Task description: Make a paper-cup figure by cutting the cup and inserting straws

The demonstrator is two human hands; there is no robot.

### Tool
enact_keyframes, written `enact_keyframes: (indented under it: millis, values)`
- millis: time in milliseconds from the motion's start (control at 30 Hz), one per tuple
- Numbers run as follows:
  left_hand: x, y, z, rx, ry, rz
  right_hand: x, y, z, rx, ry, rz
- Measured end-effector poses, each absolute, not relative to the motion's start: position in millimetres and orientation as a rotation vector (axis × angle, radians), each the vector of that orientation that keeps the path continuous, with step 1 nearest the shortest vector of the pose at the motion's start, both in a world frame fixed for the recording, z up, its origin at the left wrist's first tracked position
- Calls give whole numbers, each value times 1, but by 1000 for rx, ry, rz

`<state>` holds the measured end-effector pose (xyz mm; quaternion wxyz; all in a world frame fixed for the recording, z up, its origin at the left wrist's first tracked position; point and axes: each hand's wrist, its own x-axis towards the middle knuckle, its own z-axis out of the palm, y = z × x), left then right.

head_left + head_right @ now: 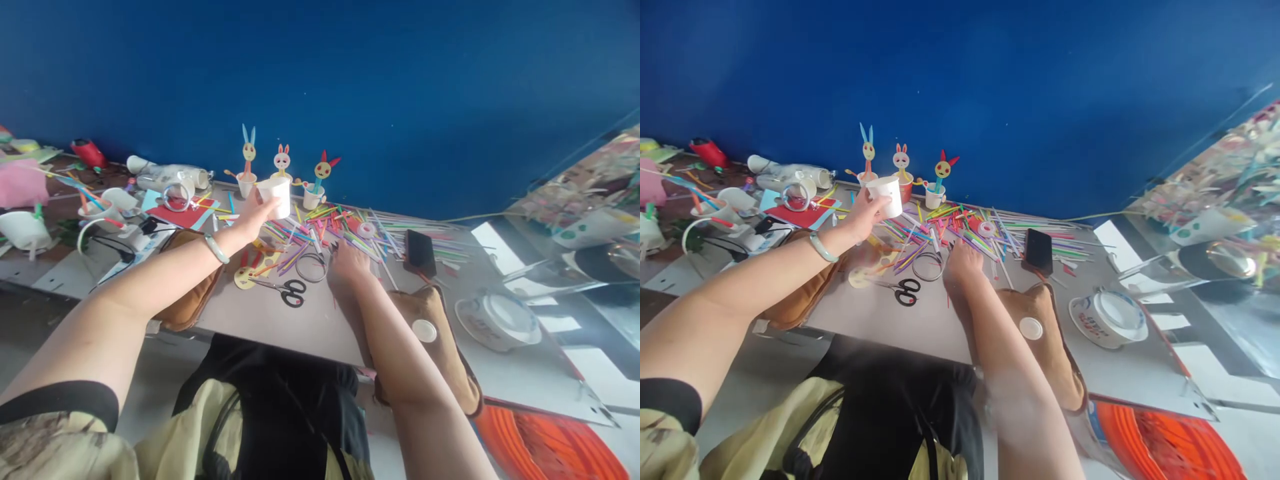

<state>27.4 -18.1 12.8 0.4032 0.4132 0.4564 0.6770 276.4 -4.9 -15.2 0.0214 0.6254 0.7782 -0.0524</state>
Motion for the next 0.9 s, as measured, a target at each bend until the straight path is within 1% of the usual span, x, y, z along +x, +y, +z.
enact_keyframes:
  millis: [133,233,367,500,600,700,733,800,900]
  values:
    - [19,-19,15,1052,1144,1766,277,-6,-18,1909,2462,-86]
    - [17,-20,10,1016,1155,1734,273,-9,-17,1881,2572,59]
    - [11,-18,7,953,1124,1749,268,-16,-18,1754,2873,250]
    - [-6,-14,4,853,1025,1845,269,-18,-22,1699,3215,326]
    - [-19,-12,-2,729,1008,1885,273,-12,-26,1846,3384,247]
    - [-22,-11,-10,656,1024,1864,275,-7,-28,2089,3427,11]
    - [-21,-11,-12,665,1030,1846,275,-6,-29,2111,3427,-76]
    - [-17,-12,-15,718,1036,1812,272,-7,-32,1963,3443,-195]
    - [-5,-17,-21,826,1035,1741,260,-13,-42,1489,3435,-127]
